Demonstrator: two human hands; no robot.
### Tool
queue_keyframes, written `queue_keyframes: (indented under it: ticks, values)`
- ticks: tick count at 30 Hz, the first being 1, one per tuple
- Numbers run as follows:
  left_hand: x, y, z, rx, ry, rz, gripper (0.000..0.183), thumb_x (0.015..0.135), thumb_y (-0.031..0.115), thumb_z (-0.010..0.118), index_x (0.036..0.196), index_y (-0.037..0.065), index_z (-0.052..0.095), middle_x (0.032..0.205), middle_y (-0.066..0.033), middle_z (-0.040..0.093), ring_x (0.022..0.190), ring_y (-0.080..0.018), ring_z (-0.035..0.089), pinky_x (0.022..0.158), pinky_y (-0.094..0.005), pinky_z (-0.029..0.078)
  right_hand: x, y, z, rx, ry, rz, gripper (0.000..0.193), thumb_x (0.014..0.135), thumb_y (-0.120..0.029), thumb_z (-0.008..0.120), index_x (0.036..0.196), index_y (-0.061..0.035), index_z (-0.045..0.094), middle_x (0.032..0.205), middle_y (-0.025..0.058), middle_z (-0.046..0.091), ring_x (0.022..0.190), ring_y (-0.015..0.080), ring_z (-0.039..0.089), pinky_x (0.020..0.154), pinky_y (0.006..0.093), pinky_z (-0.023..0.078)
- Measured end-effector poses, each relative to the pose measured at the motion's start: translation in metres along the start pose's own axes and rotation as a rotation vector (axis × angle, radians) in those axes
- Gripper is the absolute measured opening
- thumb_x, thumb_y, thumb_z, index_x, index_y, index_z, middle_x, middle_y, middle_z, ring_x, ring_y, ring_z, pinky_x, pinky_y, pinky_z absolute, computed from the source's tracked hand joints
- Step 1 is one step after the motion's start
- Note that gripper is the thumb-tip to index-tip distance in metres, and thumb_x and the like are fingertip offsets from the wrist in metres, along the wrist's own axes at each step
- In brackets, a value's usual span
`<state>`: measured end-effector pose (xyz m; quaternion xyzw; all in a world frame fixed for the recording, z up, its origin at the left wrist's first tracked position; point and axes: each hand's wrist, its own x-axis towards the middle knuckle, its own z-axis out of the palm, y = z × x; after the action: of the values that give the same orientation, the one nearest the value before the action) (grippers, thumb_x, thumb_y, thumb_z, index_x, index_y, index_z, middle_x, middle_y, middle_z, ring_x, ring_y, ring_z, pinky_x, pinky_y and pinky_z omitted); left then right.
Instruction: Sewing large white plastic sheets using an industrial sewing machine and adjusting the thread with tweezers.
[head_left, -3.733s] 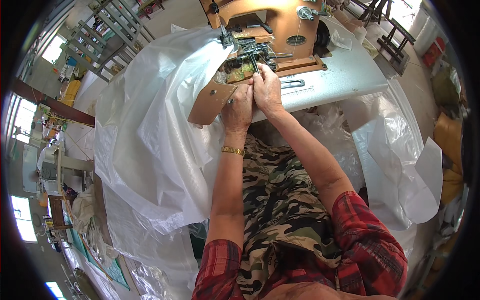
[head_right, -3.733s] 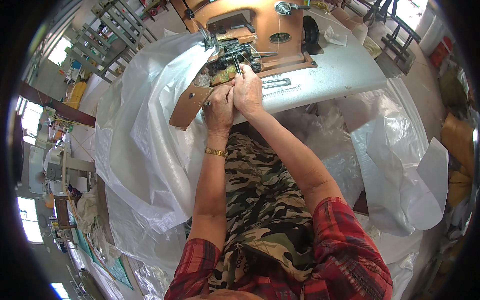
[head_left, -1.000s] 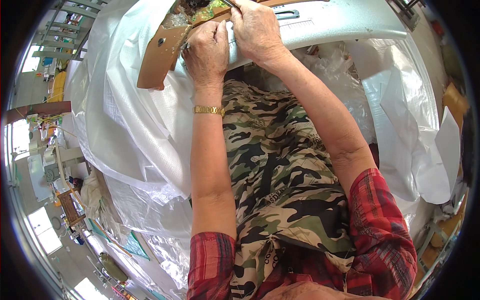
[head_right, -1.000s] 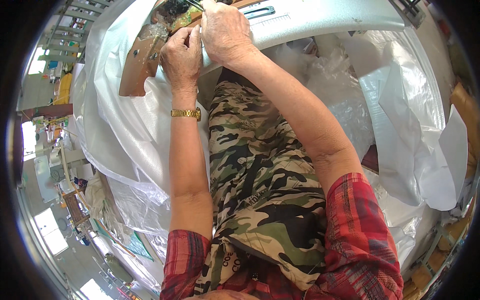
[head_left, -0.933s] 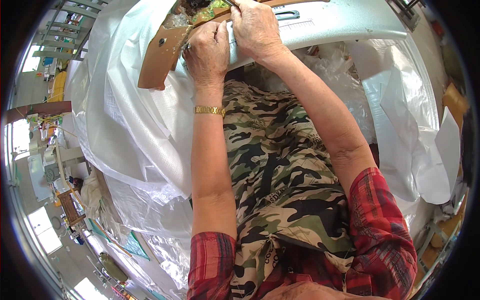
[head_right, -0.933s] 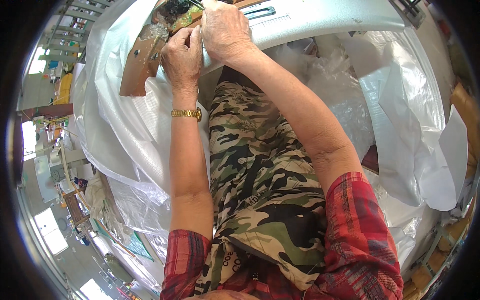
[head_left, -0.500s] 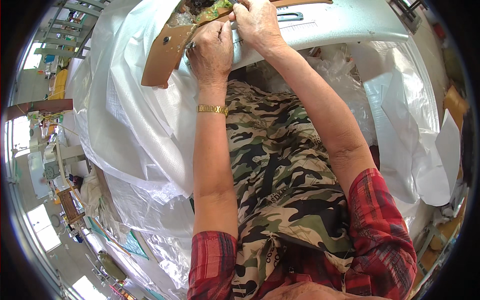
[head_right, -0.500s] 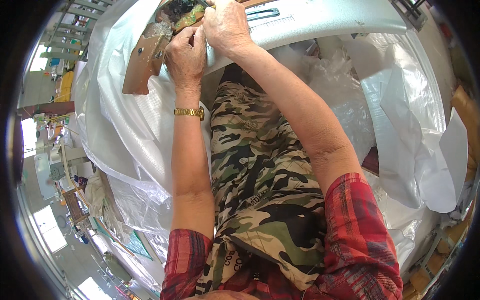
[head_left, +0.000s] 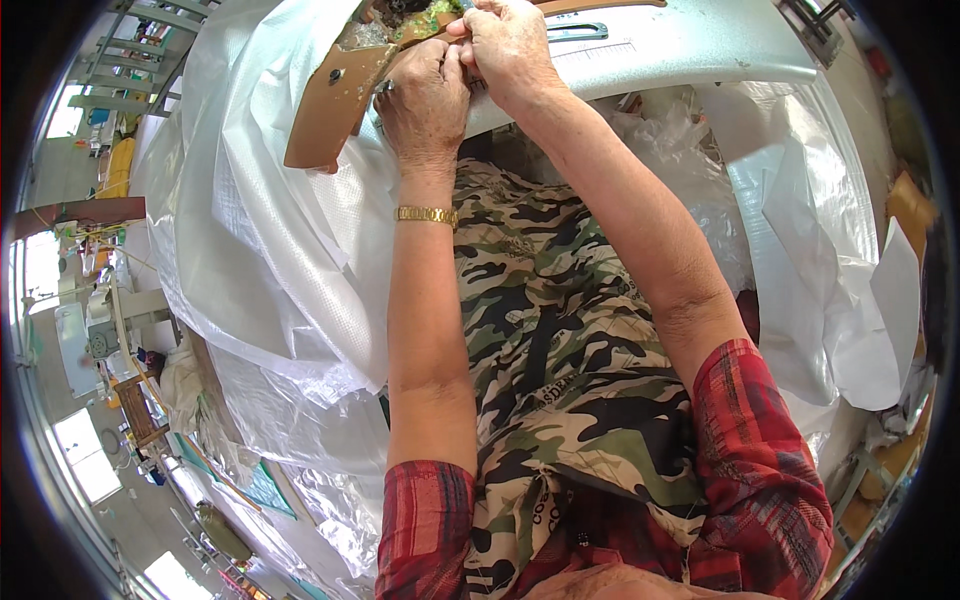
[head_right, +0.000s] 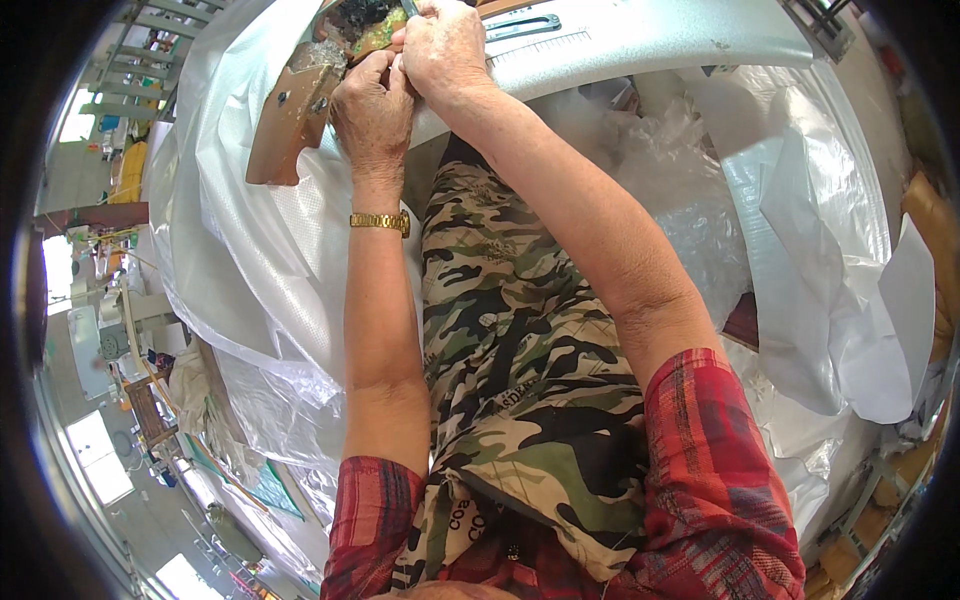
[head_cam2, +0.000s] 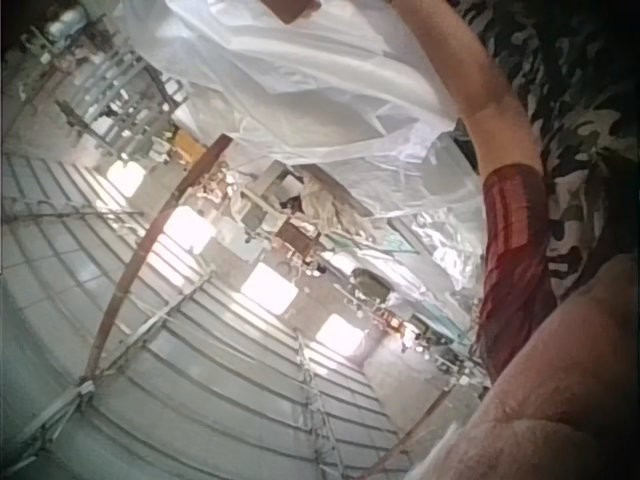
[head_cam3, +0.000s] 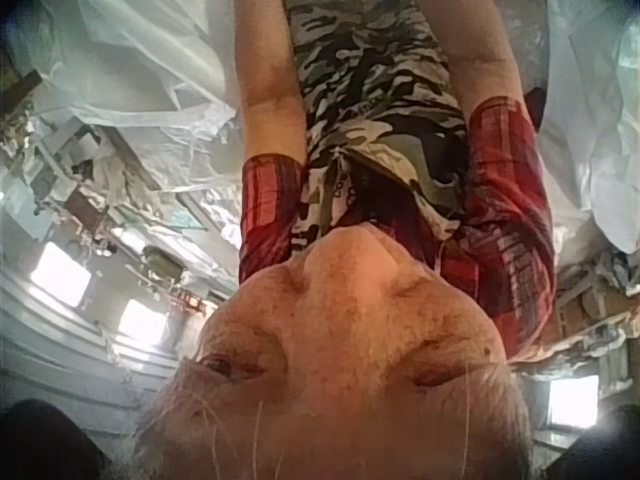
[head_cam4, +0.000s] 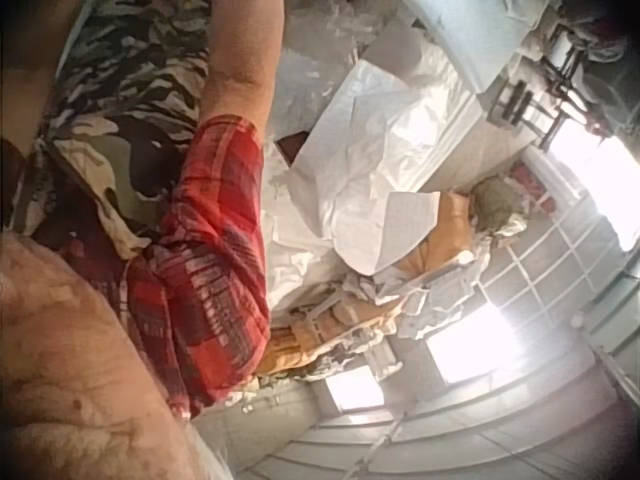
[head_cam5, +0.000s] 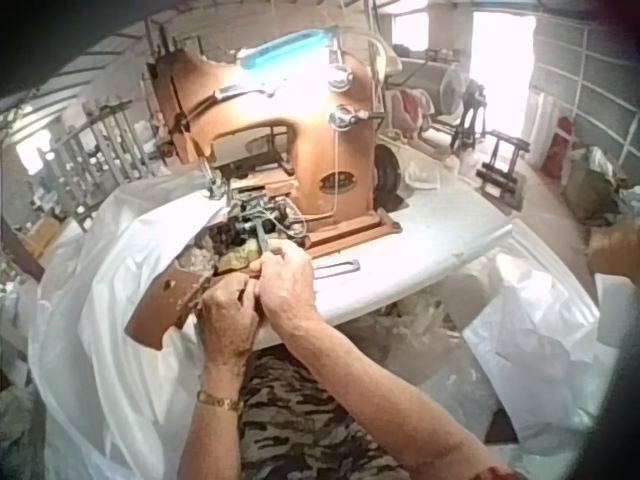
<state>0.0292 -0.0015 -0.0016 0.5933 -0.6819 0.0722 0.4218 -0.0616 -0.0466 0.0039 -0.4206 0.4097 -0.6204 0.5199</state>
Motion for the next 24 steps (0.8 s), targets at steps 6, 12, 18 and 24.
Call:
queue_keyframes:
  ticks: [6, 12, 18, 24]
  values:
    - [0.001, 0.001, 0.001, -0.019, -0.011, -0.005, 0.016, 0.087, 0.019, 0.061, 0.085, 0.005, 0.068, 0.085, -0.0132, 0.068, 0.080, -0.0319, 0.065, 0.070, -0.0406, 0.051, -0.006, 0.007, 0.006, -0.018, 0.032, -0.125, 0.018, 0.086, -0.003, 0.045, 0.094, 0.0047, 0.059, 0.072, 0.0101, 0.061, 0.055, 0.0158, 0.056, 0.048, 0.0290, 0.046]
    - [-0.001, -0.002, -0.001, -0.009, -0.016, -0.005, 0.016, 0.086, 0.018, 0.060, 0.081, 0.003, 0.065, 0.082, -0.0145, 0.067, 0.077, -0.0331, 0.064, 0.067, -0.0417, 0.050, -0.005, -0.008, 0.004, 0.032, 0.009, 0.077, 0.021, 0.087, -0.003, 0.044, 0.098, 0.0049, 0.059, 0.072, 0.0107, 0.062, 0.054, 0.0162, 0.057, 0.048, 0.0286, 0.047]
    - [0.000, 0.000, 0.001, -0.024, -0.016, 0.001, 0.015, 0.085, 0.017, 0.061, 0.080, 0.003, 0.064, 0.081, -0.0150, 0.066, 0.076, -0.0334, 0.064, 0.067, -0.0421, 0.050, -0.003, 0.004, 0.003, -0.140, 0.089, -0.210, 0.022, 0.085, -0.004, 0.044, 0.095, 0.0053, 0.061, 0.073, 0.0125, 0.065, 0.061, 0.0192, 0.061, 0.055, 0.0305, 0.050]
    - [0.001, 0.001, 0.000, -0.025, -0.006, -0.003, 0.017, 0.087, 0.017, 0.061, 0.079, 0.002, 0.064, 0.081, -0.0149, 0.066, 0.076, -0.0334, 0.064, 0.068, -0.0416, 0.050, 0.000, 0.003, 0.001, -0.112, 0.062, -0.068, 0.021, 0.083, -0.005, 0.045, 0.089, 0.0043, 0.063, 0.072, 0.0126, 0.066, 0.066, 0.0205, 0.063, 0.062, 0.0319, 0.052]
